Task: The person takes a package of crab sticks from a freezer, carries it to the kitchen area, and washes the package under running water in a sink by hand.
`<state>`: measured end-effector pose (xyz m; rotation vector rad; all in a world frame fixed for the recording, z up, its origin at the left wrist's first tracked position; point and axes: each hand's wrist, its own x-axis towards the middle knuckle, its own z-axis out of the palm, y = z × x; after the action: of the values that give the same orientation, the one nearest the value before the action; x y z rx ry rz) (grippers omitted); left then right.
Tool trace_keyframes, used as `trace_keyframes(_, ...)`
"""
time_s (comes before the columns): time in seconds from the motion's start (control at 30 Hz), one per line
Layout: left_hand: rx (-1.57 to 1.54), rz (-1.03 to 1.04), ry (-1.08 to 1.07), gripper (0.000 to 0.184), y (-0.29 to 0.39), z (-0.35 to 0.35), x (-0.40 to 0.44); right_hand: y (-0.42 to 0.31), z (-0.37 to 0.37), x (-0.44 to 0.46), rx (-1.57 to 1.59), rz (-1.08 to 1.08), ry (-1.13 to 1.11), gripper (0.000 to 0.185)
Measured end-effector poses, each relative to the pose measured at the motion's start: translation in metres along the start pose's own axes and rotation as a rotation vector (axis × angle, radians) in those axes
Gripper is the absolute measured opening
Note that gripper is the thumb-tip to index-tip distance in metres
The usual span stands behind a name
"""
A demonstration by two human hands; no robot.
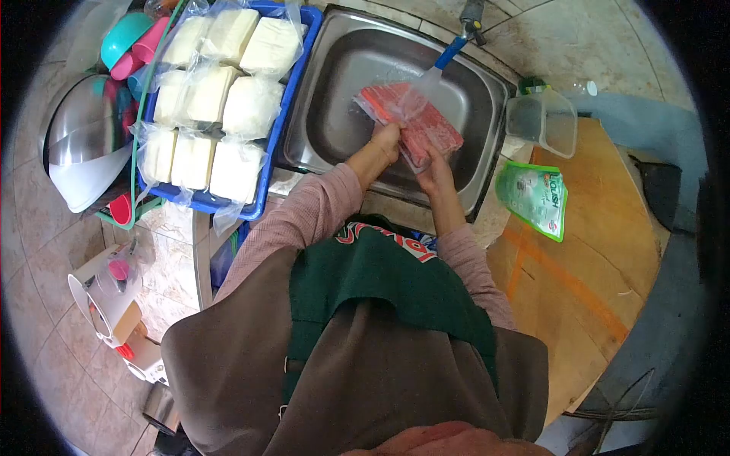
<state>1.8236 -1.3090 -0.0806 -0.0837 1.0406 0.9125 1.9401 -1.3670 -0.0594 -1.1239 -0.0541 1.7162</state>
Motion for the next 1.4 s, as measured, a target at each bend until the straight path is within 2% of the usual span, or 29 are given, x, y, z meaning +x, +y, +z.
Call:
trace_keyframes(0.03, 0.045, -0.01, 0.014, 0.033, -0.002, -0.003, 0.002, 0.001, -0.004, 0.003, 0.037, 0.062, -0.019, 0.043)
trace_keyframes(0.1, 0.085, -0.017, 0.036, 0.031, -0.004, -0.01, 0.006, 0.001, -0.011, 0.006, 0.038, 0.061, -0.003, 0.045)
trace_keyframes(0.17, 0.253, -0.075, 0.058, 0.028, -0.006, -0.016, 0.007, 0.003, -0.015, 0.007, 0.045, 0.056, 0.02, 0.048)
trace_keyframes(0.27, 0.094, -0.166, 0.021, 0.026, -0.014, -0.027, 0.019, 0.003, -0.016, 0.008, -0.047, 0.016, 0.048, 0.049)
trace_keyframes(0.37, 0.098, -0.206, 0.006, 0.025, -0.023, -0.043, 0.037, 0.003, -0.004, -0.003, -0.098, -0.055, 0.103, 0.06)
trace_keyframes(0.43, 0.07, -0.218, 0.009, 0.025, -0.015, -0.039, 0.024, 0.005, 0.001, -0.006, -0.162, -0.192, 0.11, 0.074)
trace_keyframes(0.53, 0.072, -0.228, 0.036, 0.025, -0.01, -0.037, 0.019, 0.012, 0.001, -0.005, -0.14, -0.255, 0.217, 0.071)
trace_keyframes(0.7, 0.11, -0.173, 0.033, 0.027, -0.019, -0.05, 0.037, 0.008, 0.004, -0.009, -0.128, -0.243, 0.175, 0.074)
trace_keyframes(0.77, 0.195, -0.015, 0.174, 0.035, -0.03, -0.061, 0.059, 0.007, 0.006, -0.01, -0.143, -0.246, 0.161, 0.075)
trace_keyframes(0.8, 0.193, -0.015, 0.173, 0.035, -0.024, -0.052, 0.042, 0.008, 0.004, -0.008, -0.171, -0.256, 0.191, 0.076)
trace_keyframes(0.87, 0.928, 0.534, 0.578, 0.051, 0.0, -0.021, -0.013, 0.009, -0.001, -0.005, -0.201, -0.267, 0.223, 0.077)
trace_keyframes(0.9, 0.927, 0.532, 0.577, 0.051, -0.001, -0.025, -0.008, 0.01, -0.002, -0.005, -0.225, -0.279, 0.209, 0.078)
trace_keyframes(0.97, 1.396, 0.928, 0.301, 0.059, 0.0, -0.033, 0.002, 0.01, -0.004, -0.004, -0.249, -0.29, 0.194, 0.078)
trace_keyframes(1.0, 1.397, 0.927, 0.302, 0.059, 0.003, -0.031, -0.005, 0.009, 0.0, -0.006, -0.251, -0.296, 0.138, 0.082)
trace_keyframes(1.07, 1.742, 0.728, -0.114, 0.061, 0.007, -0.018, -0.022, 0.007, 0.005, -0.009, -0.255, -0.304, 0.081, 0.086)
trace_keyframes(1.17, 1.809, 0.674, -0.138, 0.061, -0.013, -0.028, -0.002, 0.004, 0.006, -0.012, -0.233, -0.285, 0.076, 0.085)
trace_keyframes(1.3, 1.84, 0.616, -0.214, 0.062, -0.003, -0.028, 0.004, 0.007, -0.001, -0.008, -0.299, -0.333, 0.074, 0.082)
trace_keyframes(1.37, 1.932, 0.454, -0.267, 0.064, 0.01, -0.023, 0.005, 0.008, -0.005, -0.006, -0.327, -0.369, 0.079, 0.078)
trace_keyframes(1.4, 1.929, 0.455, -0.271, 0.064, 0.011, -0.024, 0.01, 0.007, -0.003, -0.006, -0.338, -0.374, 0.074, 0.078)
